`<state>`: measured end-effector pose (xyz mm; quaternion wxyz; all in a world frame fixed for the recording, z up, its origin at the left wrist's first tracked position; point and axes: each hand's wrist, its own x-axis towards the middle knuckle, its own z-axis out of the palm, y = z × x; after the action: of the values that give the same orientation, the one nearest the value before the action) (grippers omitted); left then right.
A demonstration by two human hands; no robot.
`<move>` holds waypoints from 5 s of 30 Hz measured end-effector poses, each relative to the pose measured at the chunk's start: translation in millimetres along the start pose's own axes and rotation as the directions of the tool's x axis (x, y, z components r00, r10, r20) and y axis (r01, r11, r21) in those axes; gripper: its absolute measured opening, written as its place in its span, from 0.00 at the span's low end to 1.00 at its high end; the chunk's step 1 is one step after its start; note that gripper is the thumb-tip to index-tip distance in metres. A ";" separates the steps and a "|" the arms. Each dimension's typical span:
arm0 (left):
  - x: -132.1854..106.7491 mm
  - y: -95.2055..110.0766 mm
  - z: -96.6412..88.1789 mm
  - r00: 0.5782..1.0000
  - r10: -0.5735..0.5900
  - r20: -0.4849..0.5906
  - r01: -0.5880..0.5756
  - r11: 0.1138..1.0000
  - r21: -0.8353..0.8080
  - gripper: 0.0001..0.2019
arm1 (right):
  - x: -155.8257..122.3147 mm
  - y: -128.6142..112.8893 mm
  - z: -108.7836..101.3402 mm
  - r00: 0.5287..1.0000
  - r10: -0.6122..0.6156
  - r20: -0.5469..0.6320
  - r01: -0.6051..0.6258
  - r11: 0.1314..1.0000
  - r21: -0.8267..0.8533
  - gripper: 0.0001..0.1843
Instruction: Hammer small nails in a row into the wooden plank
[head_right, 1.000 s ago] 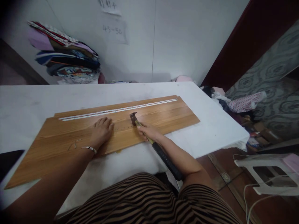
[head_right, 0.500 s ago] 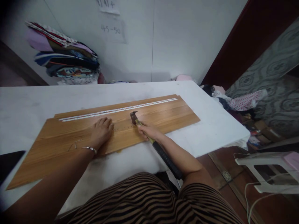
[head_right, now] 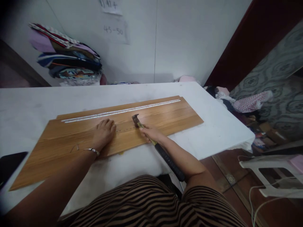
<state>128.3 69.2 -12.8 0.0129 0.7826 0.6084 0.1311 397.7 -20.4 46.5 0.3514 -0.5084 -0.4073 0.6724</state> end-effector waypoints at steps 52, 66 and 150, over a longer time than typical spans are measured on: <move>0.3 -0.1 -0.3 1.000 0.009 0.006 -0.009 1.000 0.003 0.22 | -0.6 -5.5 -1.7 1.000 -0.012 -0.004 0.012 1.000 0.012 0.17; 6.0 -11.4 3.1 1.000 -0.013 -0.020 0.012 0.997 -0.075 0.23 | -0.4 -9.9 -19.4 1.000 -0.002 -0.025 0.007 0.983 0.183 0.18; -48.6 27.8 -3.7 0.995 -0.049 -0.091 0.047 0.999 -0.018 0.16 | 10.4 14.8 -15.7 0.988 -0.156 0.001 0.155 0.985 0.072 0.21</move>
<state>142.9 15.0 -13.5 -0.0056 0.7609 0.6259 0.1713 409.5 -14.4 26.6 0.4194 -0.4600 -0.4225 0.6588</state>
